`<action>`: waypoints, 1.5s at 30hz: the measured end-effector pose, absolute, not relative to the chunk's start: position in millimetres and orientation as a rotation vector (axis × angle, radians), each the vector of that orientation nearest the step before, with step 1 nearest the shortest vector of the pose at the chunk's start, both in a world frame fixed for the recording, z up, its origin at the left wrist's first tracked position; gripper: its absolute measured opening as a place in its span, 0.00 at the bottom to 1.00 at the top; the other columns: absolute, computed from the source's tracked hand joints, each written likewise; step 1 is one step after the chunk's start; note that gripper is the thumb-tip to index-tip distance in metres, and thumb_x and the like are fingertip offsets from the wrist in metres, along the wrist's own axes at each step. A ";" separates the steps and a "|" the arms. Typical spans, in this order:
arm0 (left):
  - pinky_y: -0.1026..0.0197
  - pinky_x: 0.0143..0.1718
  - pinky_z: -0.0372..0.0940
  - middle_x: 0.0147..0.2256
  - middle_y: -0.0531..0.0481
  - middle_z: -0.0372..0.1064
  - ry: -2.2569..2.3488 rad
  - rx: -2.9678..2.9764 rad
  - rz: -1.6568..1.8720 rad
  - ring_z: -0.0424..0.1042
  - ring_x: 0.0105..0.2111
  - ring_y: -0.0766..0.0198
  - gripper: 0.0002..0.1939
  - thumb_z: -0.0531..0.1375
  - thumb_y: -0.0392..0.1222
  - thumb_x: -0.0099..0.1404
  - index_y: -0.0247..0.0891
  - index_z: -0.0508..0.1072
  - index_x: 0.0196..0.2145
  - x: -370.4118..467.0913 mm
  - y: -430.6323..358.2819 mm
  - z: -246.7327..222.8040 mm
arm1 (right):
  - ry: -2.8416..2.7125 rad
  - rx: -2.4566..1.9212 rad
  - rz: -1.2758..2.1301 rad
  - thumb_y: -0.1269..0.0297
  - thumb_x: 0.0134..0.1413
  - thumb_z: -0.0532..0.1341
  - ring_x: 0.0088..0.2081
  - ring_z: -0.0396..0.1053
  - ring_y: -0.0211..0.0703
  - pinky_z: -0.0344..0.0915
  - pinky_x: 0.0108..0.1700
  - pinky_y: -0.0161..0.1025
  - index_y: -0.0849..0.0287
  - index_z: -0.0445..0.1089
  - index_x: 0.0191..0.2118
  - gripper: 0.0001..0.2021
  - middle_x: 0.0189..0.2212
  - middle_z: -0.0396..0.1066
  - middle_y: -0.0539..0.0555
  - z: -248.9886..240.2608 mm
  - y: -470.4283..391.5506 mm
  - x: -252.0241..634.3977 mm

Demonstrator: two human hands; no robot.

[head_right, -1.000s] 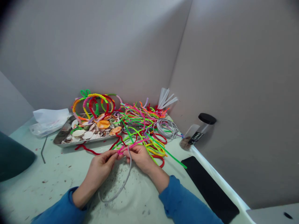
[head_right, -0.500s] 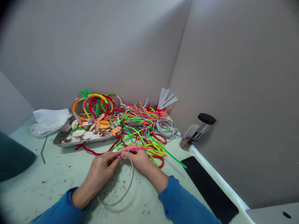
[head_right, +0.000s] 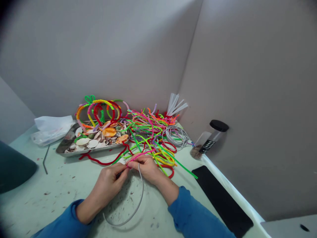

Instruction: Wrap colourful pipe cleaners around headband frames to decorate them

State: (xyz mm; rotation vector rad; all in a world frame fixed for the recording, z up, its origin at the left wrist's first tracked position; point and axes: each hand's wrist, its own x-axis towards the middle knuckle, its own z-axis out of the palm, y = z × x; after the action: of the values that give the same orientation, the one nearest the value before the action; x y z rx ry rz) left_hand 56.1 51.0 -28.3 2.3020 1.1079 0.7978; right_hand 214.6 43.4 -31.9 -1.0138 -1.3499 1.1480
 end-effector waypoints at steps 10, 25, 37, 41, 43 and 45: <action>0.67 0.24 0.54 0.22 0.52 0.67 1.073 2.243 0.749 0.64 0.23 0.67 0.14 0.49 0.37 0.63 0.36 0.71 0.24 59.0 49.9 -25.6 | -1.263 -1.139 1.172 0.59 0.45 0.65 0.23 0.59 0.34 0.55 0.25 0.32 0.60 0.74 0.25 0.09 0.21 0.66 0.48 -40.4 44.6 215.7; 0.65 0.25 0.54 0.22 0.53 0.66 1.065 2.097 0.698 0.63 0.23 0.65 0.12 0.50 0.41 0.63 0.38 0.66 0.25 57.3 50.3 -25.9 | -1.295 -1.137 1.152 0.60 0.47 0.64 0.23 0.58 0.33 0.54 0.25 0.32 0.60 0.74 0.25 0.08 0.21 0.66 0.48 -44.0 43.8 216.1; 0.65 0.24 0.51 0.20 0.56 0.60 0.988 2.049 0.685 0.59 0.22 0.67 0.12 0.51 0.42 0.63 0.37 0.64 0.23 56.3 50.2 -29.3 | -1.235 -1.118 1.304 0.59 0.45 0.65 0.19 0.54 0.30 0.49 0.21 0.30 0.64 0.71 0.23 0.12 0.16 0.61 0.46 -40.0 41.8 219.8; 0.65 0.24 0.51 0.20 0.56 0.59 0.980 2.029 0.678 0.58 0.22 0.67 0.11 0.51 0.41 0.62 0.37 0.64 0.23 56.2 51.7 -31.1 | -1.231 -1.115 1.286 0.59 0.45 0.65 0.19 0.53 0.30 0.49 0.21 0.30 0.64 0.72 0.23 0.12 0.16 0.61 0.46 -41.2 42.1 219.1; 0.65 0.24 0.51 0.20 0.56 0.58 0.976 2.030 0.676 0.58 0.22 0.67 0.11 0.51 0.40 0.61 0.37 0.64 0.23 56.5 52.1 -31.0 | -1.224 -1.106 1.270 0.59 0.45 0.65 0.19 0.54 0.30 0.50 0.22 0.30 0.64 0.73 0.24 0.11 0.17 0.62 0.46 -42.1 42.7 218.3; 0.65 0.24 0.51 0.20 0.56 0.58 0.980 2.032 0.676 0.58 0.22 0.67 0.10 0.50 0.40 0.61 0.37 0.64 0.23 56.9 52.2 -30.0 | -1.218 -1.097 1.255 0.60 0.45 0.65 0.20 0.55 0.30 0.51 0.23 0.30 0.64 0.73 0.24 0.11 0.17 0.63 0.47 -42.5 43.2 217.7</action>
State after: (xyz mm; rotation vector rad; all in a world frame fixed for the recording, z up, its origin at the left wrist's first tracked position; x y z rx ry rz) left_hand 56.9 52.2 -30.0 2.0317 0.9796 0.6760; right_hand 217.7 43.2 -42.5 -1.0971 -1.2185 1.2554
